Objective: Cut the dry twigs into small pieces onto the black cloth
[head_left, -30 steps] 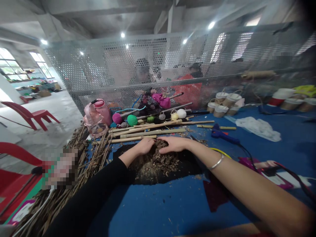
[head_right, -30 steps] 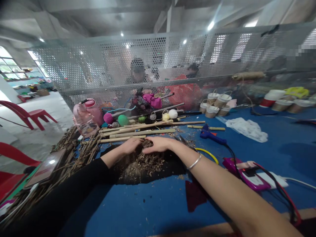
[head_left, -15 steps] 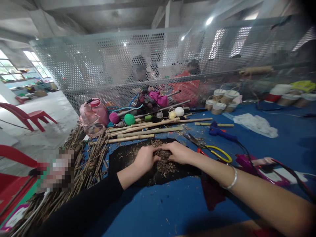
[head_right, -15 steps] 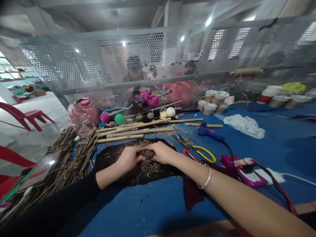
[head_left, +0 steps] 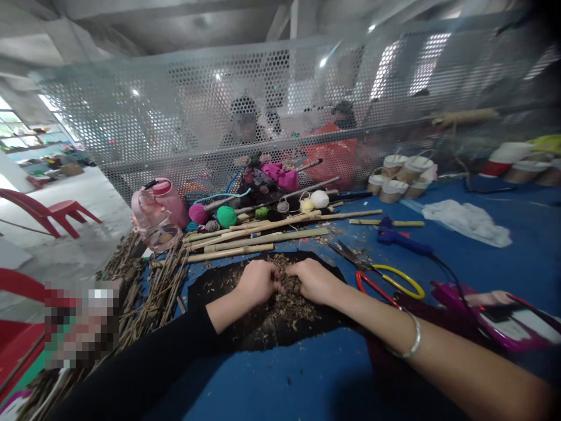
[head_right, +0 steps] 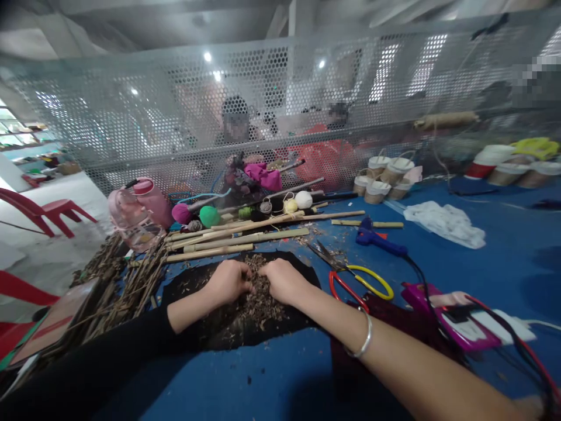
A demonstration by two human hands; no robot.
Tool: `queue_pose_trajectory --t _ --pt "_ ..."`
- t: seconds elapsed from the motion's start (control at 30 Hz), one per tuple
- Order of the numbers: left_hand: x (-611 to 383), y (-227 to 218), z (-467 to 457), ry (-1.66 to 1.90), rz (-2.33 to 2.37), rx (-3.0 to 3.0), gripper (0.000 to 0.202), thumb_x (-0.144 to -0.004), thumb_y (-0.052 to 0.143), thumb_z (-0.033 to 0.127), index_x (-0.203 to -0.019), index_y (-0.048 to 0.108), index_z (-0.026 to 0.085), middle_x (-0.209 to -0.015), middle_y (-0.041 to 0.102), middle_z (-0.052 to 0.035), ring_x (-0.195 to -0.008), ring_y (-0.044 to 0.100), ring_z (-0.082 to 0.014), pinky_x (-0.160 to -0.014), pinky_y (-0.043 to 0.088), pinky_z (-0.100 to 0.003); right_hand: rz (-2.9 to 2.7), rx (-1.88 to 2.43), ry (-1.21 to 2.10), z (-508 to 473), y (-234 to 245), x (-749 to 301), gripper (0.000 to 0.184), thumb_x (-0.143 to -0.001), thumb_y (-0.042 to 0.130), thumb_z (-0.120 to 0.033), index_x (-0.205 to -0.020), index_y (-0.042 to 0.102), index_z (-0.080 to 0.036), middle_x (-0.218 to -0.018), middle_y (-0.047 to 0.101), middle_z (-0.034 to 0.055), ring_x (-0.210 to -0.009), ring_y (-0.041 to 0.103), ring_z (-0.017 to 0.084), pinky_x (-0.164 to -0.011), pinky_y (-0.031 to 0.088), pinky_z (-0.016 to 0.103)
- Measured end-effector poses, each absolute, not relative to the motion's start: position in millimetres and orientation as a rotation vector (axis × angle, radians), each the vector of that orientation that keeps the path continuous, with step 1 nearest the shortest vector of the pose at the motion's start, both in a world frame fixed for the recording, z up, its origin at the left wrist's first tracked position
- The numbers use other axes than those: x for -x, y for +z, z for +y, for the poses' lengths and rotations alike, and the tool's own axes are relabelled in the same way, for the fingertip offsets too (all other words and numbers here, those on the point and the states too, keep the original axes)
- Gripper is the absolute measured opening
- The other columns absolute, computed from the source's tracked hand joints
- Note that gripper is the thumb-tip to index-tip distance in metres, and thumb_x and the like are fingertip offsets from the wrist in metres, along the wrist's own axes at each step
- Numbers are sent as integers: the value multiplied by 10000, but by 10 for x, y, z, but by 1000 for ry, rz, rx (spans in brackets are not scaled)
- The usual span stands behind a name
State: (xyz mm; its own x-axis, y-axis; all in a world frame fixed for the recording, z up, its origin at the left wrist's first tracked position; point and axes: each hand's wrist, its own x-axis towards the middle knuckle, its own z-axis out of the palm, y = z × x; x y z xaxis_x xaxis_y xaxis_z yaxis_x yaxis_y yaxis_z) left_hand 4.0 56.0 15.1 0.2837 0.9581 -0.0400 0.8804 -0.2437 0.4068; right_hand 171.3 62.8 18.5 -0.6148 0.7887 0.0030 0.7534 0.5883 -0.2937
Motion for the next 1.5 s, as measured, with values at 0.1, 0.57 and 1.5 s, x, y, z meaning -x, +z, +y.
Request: queue_pose_trajectory --t 0.1,0.57,1.5 --pt "37 205 526 371 1592 -2159 326 -589 732 374 -866 702 205 -823 702 -24 -774 620 -194 -716 451 -279 -2679 1203 614 627 284 -1803 504 -590 533 -36 -1037 668 -226 -1061 682 54 -1005 601 234 -813 420 257" --pt "18 195 1035 445 1427 -2220 414 -759 370 130 -1050 662 164 -1109 657 -25 -1024 583 -148 -912 407 -219 -2420 1397 844 1220 218 -1897 390 -822 432 -176 -1180 587 -180 -1168 632 46 -1079 567 198 -944 407 316" --pt "-419 -221 440 1128 1600 -1750 295 -903 284 300 -951 545 171 -890 636 -84 -826 580 -186 -767 431 -311 -1907 1348 612 599 -214 -1477 276 -894 324 -259 -933 583 -171 -884 650 89 -834 593 204 -755 420 312"
